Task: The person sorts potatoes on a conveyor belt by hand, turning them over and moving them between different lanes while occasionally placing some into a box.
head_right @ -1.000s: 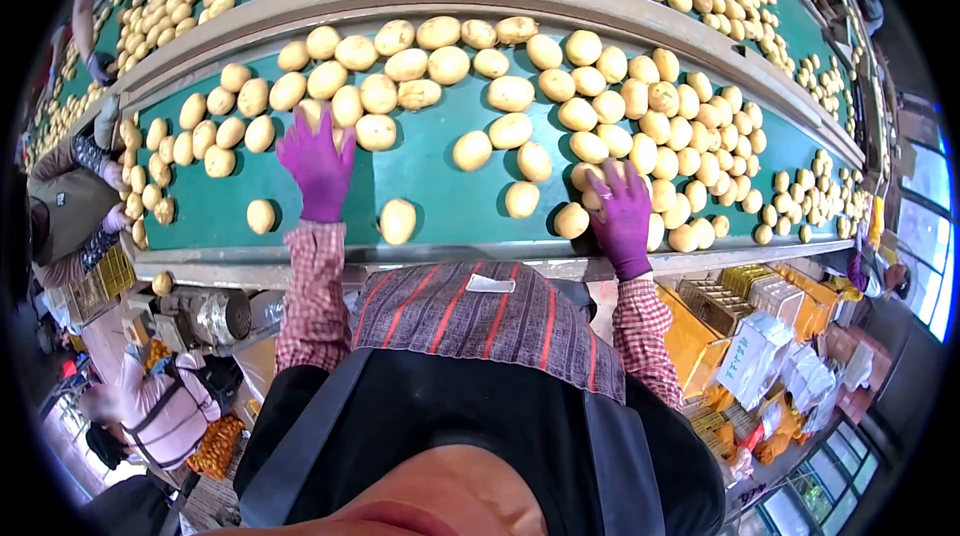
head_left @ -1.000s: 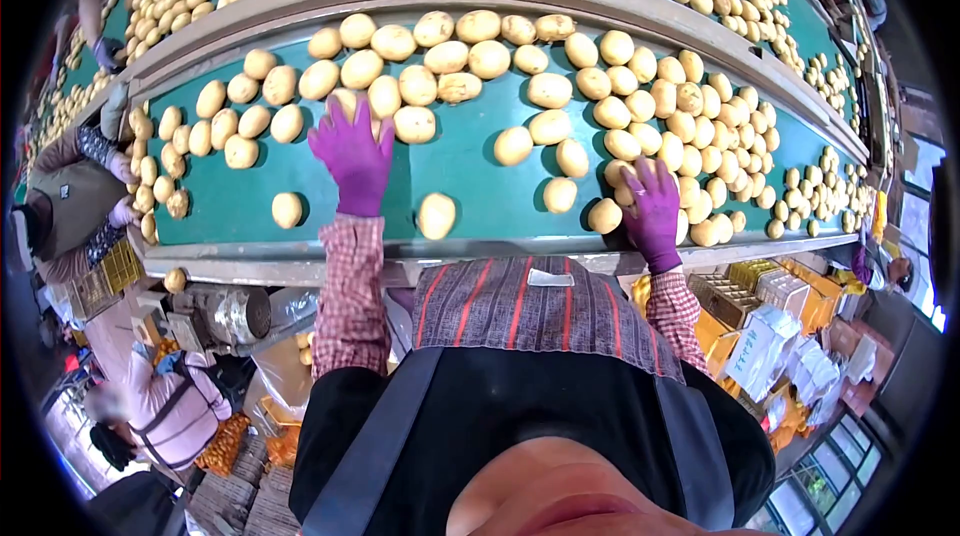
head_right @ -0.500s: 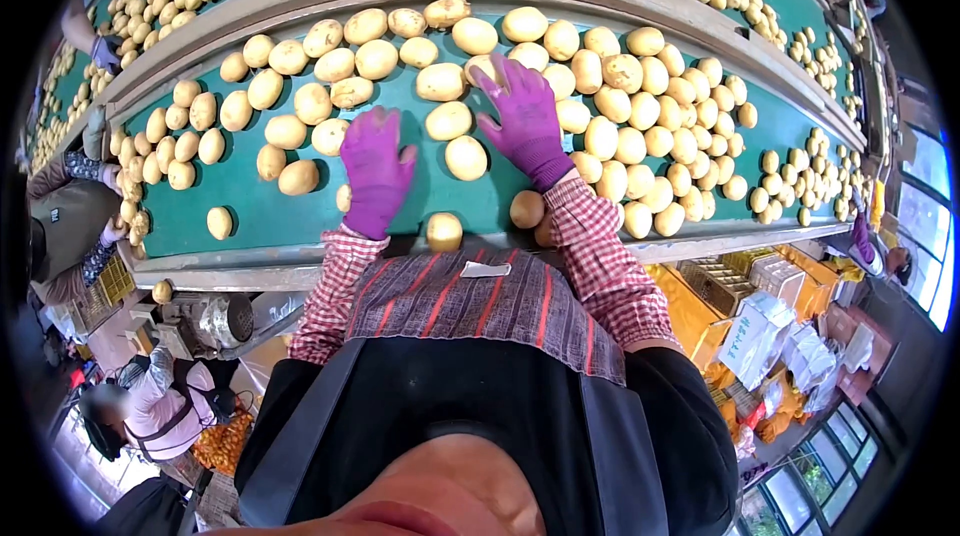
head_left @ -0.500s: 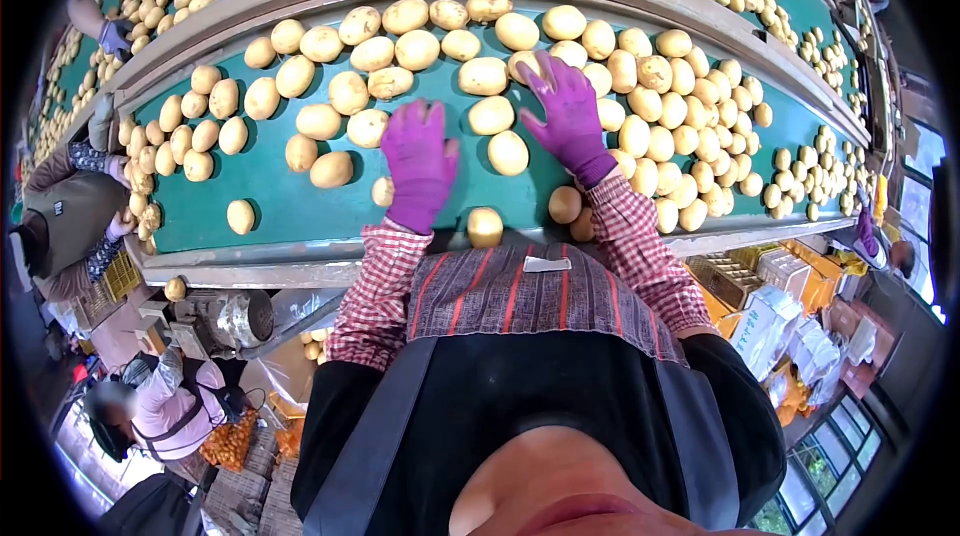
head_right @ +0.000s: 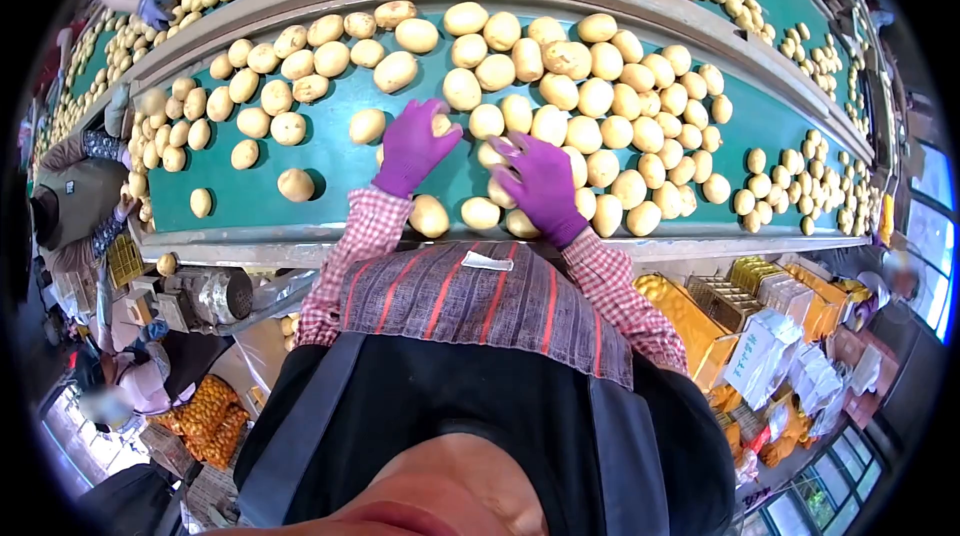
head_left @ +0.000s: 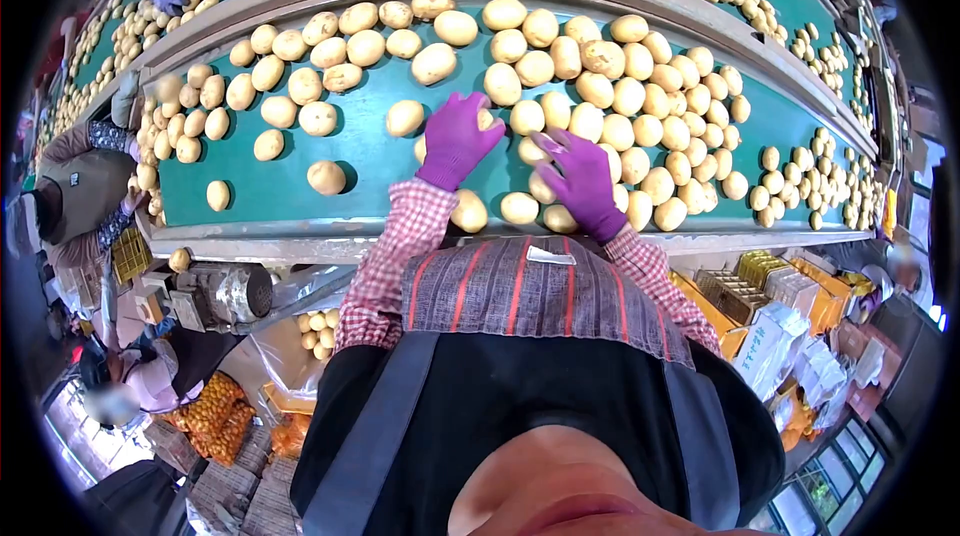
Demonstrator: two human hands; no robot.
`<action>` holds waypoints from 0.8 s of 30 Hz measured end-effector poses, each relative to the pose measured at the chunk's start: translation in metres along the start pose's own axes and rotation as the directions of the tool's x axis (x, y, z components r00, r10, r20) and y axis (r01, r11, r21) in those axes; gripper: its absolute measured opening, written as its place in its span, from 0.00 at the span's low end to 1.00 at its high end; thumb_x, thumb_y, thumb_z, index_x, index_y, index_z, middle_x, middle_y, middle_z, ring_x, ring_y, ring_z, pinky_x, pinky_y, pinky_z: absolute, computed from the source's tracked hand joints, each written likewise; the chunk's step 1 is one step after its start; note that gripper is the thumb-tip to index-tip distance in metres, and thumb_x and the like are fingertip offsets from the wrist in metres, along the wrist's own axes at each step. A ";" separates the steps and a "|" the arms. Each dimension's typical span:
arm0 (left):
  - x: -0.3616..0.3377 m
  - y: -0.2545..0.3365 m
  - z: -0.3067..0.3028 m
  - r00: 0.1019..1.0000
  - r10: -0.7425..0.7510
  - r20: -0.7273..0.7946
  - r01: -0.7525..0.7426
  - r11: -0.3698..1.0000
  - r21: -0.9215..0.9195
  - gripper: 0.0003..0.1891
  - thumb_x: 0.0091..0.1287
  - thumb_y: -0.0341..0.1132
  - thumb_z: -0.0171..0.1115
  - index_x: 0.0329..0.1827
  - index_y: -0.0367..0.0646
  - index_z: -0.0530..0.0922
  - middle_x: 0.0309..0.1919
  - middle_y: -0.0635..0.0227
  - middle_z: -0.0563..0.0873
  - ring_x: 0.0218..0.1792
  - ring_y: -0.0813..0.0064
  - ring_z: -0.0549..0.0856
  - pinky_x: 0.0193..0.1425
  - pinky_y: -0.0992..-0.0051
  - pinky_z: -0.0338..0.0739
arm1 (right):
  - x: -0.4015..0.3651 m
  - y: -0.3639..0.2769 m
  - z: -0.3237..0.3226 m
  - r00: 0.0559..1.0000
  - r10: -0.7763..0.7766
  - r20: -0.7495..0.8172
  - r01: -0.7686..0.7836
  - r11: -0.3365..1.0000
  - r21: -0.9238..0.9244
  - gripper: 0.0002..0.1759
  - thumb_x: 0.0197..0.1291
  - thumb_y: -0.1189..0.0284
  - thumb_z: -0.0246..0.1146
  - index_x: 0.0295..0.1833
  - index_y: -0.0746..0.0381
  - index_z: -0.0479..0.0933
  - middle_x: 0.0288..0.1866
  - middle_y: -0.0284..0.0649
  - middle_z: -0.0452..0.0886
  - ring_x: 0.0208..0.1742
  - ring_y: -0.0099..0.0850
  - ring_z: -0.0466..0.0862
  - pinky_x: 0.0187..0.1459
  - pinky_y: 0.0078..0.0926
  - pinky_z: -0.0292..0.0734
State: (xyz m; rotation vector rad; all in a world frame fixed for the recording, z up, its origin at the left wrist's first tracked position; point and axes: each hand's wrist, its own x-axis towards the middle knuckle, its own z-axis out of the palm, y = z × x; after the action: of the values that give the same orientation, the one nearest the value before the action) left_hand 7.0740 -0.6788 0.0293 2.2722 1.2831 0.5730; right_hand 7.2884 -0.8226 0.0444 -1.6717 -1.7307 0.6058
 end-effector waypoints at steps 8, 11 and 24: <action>-0.192 0.007 -0.161 0.799 -0.380 -0.466 0.353 0.924 -0.147 0.15 0.76 0.31 0.69 0.63 0.38 0.86 0.59 0.57 0.89 0.59 0.61 0.88 0.65 0.61 0.83 | -0.028 0.047 -0.064 0.985 -0.143 0.093 0.156 0.975 -0.160 0.21 0.71 0.65 0.68 0.68 0.49 0.85 0.67 0.43 0.85 0.62 0.47 0.85 0.63 0.48 0.77; -0.287 0.010 -0.182 0.590 -0.688 -0.423 0.745 0.261 0.614 0.18 0.71 0.43 0.77 0.54 0.38 0.87 0.53 0.50 0.91 0.49 0.49 0.92 0.54 0.53 0.87 | -0.011 0.045 -0.060 0.993 -0.111 0.029 0.113 0.990 -0.079 0.21 0.69 0.66 0.70 0.66 0.55 0.85 0.62 0.43 0.87 0.58 0.46 0.86 0.60 0.46 0.80; -0.102 0.156 0.059 0.949 -0.305 0.079 0.282 0.935 0.216 0.47 0.60 0.65 0.78 0.76 0.43 0.77 0.46 0.53 0.84 0.46 0.47 0.83 0.49 0.47 0.78 | -0.012 0.097 -0.110 0.985 -0.093 0.149 0.137 0.938 -0.318 0.27 0.59 0.43 0.74 0.52 0.53 0.91 0.58 0.41 0.89 0.75 0.50 0.75 0.72 0.57 0.67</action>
State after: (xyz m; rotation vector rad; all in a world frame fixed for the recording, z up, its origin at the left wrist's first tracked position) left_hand 7.1639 -0.8499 0.0588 2.1717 1.6492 0.2132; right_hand 7.4352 -0.8387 0.0481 -1.7665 -2.1020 0.3958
